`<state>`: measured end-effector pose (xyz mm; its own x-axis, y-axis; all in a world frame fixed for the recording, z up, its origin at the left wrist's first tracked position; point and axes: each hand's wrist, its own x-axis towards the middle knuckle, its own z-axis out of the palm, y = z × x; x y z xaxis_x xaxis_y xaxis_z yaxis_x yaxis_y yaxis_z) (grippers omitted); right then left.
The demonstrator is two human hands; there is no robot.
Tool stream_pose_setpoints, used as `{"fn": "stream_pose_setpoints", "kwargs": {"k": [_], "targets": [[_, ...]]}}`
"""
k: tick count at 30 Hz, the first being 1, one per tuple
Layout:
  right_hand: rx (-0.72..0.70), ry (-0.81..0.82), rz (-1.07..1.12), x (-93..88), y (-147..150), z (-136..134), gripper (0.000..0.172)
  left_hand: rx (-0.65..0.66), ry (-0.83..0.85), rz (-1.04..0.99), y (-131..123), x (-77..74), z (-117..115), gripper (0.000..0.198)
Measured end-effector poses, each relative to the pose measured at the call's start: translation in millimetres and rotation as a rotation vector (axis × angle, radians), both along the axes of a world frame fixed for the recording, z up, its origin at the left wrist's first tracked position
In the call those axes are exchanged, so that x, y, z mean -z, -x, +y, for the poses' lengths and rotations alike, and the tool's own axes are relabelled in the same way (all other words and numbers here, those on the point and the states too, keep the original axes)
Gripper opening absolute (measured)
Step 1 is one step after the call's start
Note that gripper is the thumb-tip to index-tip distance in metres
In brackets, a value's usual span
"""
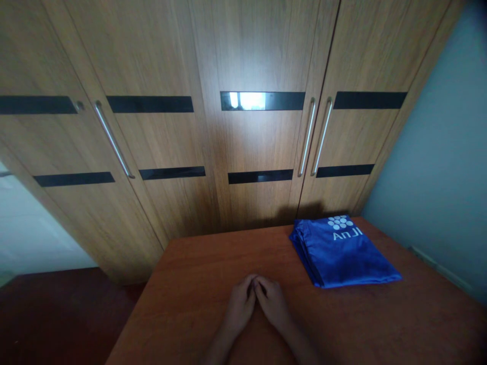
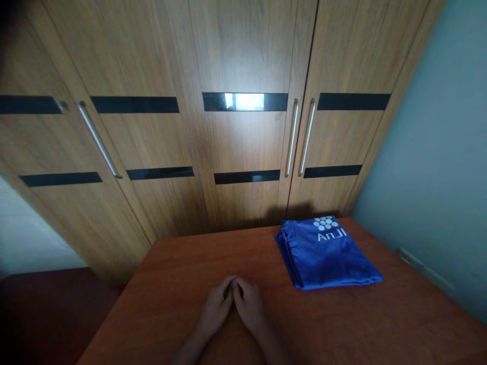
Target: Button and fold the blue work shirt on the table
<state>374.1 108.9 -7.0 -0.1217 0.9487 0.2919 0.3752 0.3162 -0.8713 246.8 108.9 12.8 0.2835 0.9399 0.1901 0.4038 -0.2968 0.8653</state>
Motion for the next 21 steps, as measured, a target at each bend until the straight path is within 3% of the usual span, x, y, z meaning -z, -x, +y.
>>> {"fn": "stream_pose_setpoints", "kwargs": {"k": [8,21], "targets": [[0.001,0.004,0.005,-2.0,-0.7,-0.8,0.026,-0.002,-0.004,0.009,1.5,7.4,1.3,0.031],[0.001,-0.005,-0.011,-0.7,-1.0,-0.4,0.027,0.002,-0.003,0.007,0.9,5.9,1.4,0.030]]}}
